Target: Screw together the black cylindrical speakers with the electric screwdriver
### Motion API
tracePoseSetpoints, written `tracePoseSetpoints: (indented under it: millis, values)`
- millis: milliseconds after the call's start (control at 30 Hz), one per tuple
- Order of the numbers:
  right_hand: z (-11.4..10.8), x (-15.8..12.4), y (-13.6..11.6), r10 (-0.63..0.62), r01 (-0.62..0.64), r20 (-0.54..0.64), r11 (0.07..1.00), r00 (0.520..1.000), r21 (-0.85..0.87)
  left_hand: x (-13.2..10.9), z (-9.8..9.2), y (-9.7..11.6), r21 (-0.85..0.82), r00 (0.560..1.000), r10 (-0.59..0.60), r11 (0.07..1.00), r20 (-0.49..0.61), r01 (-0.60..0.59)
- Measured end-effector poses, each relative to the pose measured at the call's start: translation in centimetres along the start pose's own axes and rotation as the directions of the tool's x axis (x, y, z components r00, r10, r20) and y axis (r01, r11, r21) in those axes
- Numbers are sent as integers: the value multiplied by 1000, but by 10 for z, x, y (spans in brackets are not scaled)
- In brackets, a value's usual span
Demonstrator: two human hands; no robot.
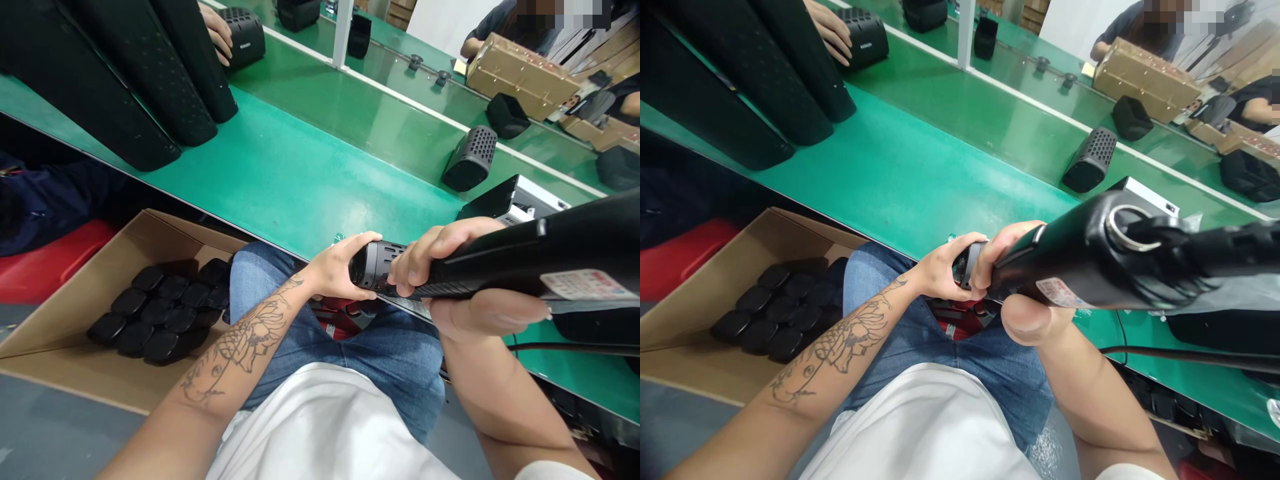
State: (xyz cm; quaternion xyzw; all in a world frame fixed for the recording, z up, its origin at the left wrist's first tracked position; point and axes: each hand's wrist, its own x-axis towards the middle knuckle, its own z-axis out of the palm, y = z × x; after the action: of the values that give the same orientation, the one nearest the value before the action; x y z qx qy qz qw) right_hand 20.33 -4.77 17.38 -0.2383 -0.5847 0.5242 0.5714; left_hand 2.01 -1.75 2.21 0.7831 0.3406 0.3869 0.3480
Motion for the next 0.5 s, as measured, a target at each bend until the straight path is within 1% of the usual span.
tracePoseSetpoints:
  millis: [100, 200, 267, 333, 400, 433, 467, 500]
  values:
    - [1, 1, 3, -32, 32, -1, 999, 999, -18, 0, 0, 1, 6, 1000, -9, 1000, 0, 9]
    - [1, -1, 7, -22, 24, 35, 998, 999, -57, 1, 0, 0, 4, 1000, -15, 1000, -6, 15]
    - [3, -2, 4, -11, 13, 19, 995, 1000, -98, 1, 1, -1, 19, 1000, -8, 1000, -21, 8]
    - [4, -4, -5, -37, 33, -30, 991, 999, -130, -1, 3, 0, 55, 999, 21, 998, -49, -18]
    - [0, -5, -22, -89, 78, -72, 986, 993, -150, -8, 10, 4, 120, 993, 61, 992, -101, -49]
    - [-6, -5, -32, -110, 95, -90, 983, 990, -158, -13, 16, 6, 173, 986, 76, 984, -148, -50]
    - [-15, -5, -42, -142, 123, -103, 978, 984, -171, -19, 23, 9, 238, 973, 88, 971, -213, -36]
    - [-28, -3, -50, -176, 147, -141, 970, 974, -193, -27, 32, 13, 304, 952, 102, 953, -287, -10]
